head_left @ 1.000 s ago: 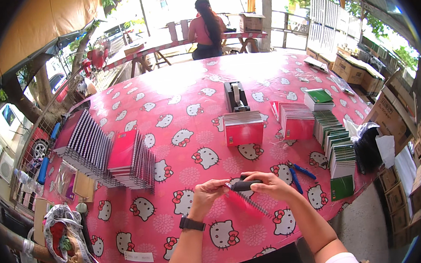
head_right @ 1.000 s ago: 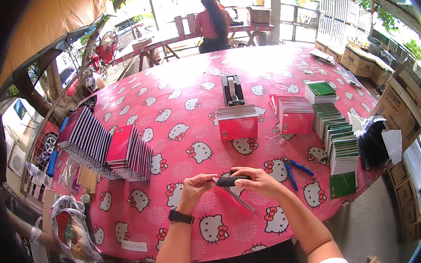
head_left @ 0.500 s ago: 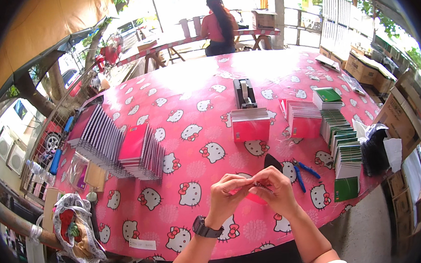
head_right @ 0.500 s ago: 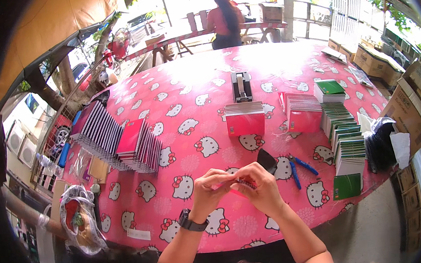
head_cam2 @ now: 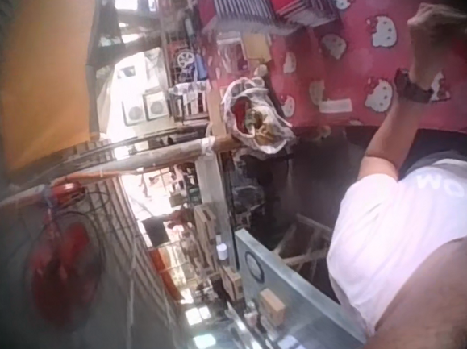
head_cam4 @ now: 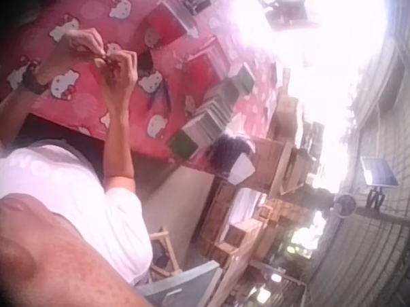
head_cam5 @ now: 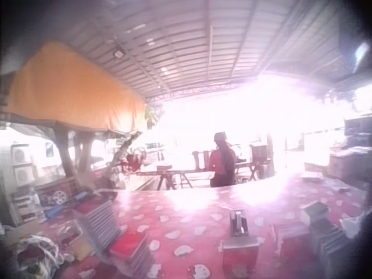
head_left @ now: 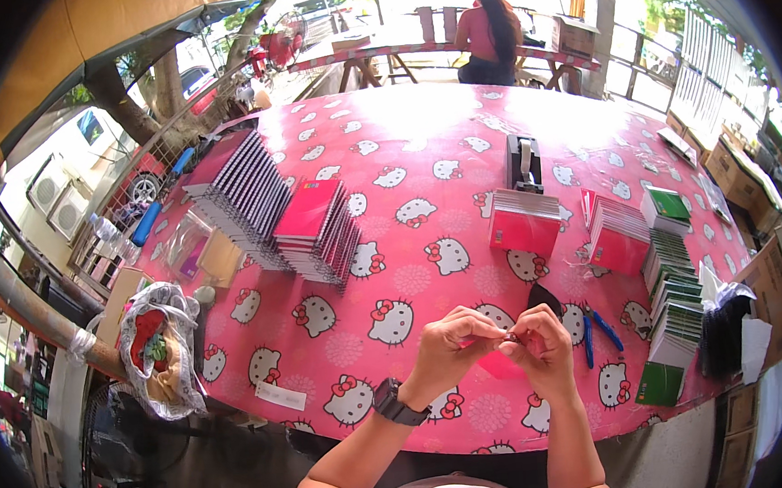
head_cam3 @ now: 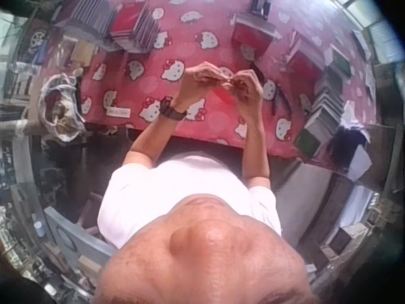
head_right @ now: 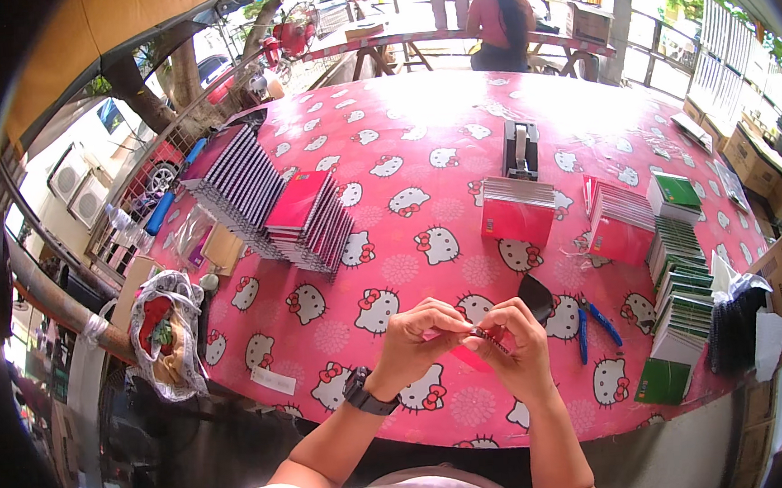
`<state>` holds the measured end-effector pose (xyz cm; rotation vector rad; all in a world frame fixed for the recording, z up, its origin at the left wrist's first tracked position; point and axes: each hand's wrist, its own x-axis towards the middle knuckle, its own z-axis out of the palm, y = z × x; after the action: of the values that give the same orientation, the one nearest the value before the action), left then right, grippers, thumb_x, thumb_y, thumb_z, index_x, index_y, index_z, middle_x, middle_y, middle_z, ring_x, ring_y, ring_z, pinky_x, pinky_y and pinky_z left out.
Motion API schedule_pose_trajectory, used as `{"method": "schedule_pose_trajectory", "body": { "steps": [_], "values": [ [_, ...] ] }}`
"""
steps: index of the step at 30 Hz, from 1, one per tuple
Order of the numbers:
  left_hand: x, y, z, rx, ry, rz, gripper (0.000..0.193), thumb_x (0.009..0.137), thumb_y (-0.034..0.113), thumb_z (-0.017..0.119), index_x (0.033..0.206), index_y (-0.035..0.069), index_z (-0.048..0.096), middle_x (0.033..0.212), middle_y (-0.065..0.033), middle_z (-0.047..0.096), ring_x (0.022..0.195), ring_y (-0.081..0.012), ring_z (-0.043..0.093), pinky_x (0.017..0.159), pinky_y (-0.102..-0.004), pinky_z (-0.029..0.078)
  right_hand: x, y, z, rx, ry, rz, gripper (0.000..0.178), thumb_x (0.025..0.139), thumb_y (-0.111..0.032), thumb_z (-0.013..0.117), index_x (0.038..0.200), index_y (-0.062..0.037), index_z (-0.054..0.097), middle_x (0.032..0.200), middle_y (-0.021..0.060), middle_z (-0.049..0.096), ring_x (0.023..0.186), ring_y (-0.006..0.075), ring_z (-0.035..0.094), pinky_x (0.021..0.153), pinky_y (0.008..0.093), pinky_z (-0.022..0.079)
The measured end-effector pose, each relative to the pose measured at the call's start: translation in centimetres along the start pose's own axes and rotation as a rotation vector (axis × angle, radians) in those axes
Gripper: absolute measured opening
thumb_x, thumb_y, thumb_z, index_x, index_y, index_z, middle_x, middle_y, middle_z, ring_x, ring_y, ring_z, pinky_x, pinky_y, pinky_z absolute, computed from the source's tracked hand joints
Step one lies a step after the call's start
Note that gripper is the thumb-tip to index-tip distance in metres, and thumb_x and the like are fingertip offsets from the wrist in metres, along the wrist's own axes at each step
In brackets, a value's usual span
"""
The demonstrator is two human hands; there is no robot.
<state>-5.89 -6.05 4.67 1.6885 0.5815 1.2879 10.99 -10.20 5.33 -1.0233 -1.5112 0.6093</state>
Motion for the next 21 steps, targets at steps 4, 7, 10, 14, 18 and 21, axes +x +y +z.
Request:
{"method": "schedule_pose_trajectory", "body": {
  "steps": [4, 7, 10, 14, 18, 21],
  "values": [
    [0.1, 0.0, -0.5, -0.001, -0.022, 0.008, 0.016, 0.075, -0.005, 0.071, 0.088, 0.004, 0.069, 0.089, -0.0045, 0.064, 0.085, -0.0124, 0.061, 0.067, -0.0227, 0.049, -0.1, 0.1, 0.8, 0.190, -0.009, 0.142, 0.025, 0.077, -0.015, 0.078, 0.086, -0.0035, 0.058, 0.080, 0.0027, 0.054, 0.066, 0.0091, 0.054, 0.057, 0.0241, 0.045],
    [-0.1, -0.3, -1.1, 0.060, -0.028, -0.008, 0.017, 0.075, -0.006, 0.071, 0.088, 0.004, 0.069, 0.089, -0.0052, 0.065, 0.084, -0.0125, 0.061, 0.066, -0.0236, 0.049, 0.8, -0.4, 0.6, 0.020, -0.082, 0.021, 0.025, 0.077, -0.016, 0.077, 0.086, -0.0027, 0.057, 0.079, 0.0034, 0.054, 0.065, 0.0101, 0.054, 0.056, 0.0245, 0.045],
    [0.2, -0.6, -1.1, 0.083, -0.013, 0.035, 0.015, 0.077, -0.007, 0.070, 0.087, 0.004, 0.066, 0.090, -0.0047, 0.063, 0.081, -0.0108, 0.059, 0.068, -0.0232, 0.047, 1.3, -0.7, 0.5, -0.090, -0.103, -0.023, 0.024, 0.081, -0.017, 0.074, 0.085, -0.0014, 0.055, 0.078, 0.0063, 0.054, 0.063, 0.0139, 0.054, 0.057, 0.0267, 0.045],
    [-0.2, -1.5, -1.5, -0.032, 0.004, -0.085, 0.018, 0.080, -0.005, 0.069, 0.093, 0.005, 0.062, 0.090, -0.0027, 0.060, 0.080, -0.0092, 0.057, 0.070, -0.0227, 0.046, 2.0, -1.6, 1.1, -0.101, -0.134, -0.046, 0.014, 0.087, -0.010, 0.064, 0.090, 0.0005, 0.056, 0.081, 0.0110, 0.056, 0.068, 0.0222, 0.057, 0.060, 0.0316, 0.046],
    [-0.2, -0.2, -1.7, 0.056, 0.054, -0.181, 0.020, 0.083, 0.000, 0.068, 0.100, 0.005, 0.058, 0.089, -0.0015, 0.060, 0.078, -0.0077, 0.056, 0.068, -0.0223, 0.045, 2.6, -1.6, 1.9, -0.138, -0.180, -0.070, 0.009, 0.088, -0.005, 0.059, 0.094, 0.0012, 0.057, 0.085, 0.0142, 0.058, 0.076, 0.0300, 0.058, 0.066, 0.0354, 0.048],
    [-0.2, 0.2, -2.0, 0.147, 0.066, -0.121, 0.020, 0.084, 0.003, 0.067, 0.102, 0.005, 0.058, 0.088, -0.0009, 0.059, 0.076, -0.0071, 0.054, 0.066, -0.0220, 0.044, 2.8, -1.5, 2.7, -0.157, -0.175, -0.115, 0.008, 0.087, -0.003, 0.058, 0.093, 0.0016, 0.056, 0.084, 0.0146, 0.058, 0.078, 0.0323, 0.058, 0.068, 0.0361, 0.048]
  ]
}}
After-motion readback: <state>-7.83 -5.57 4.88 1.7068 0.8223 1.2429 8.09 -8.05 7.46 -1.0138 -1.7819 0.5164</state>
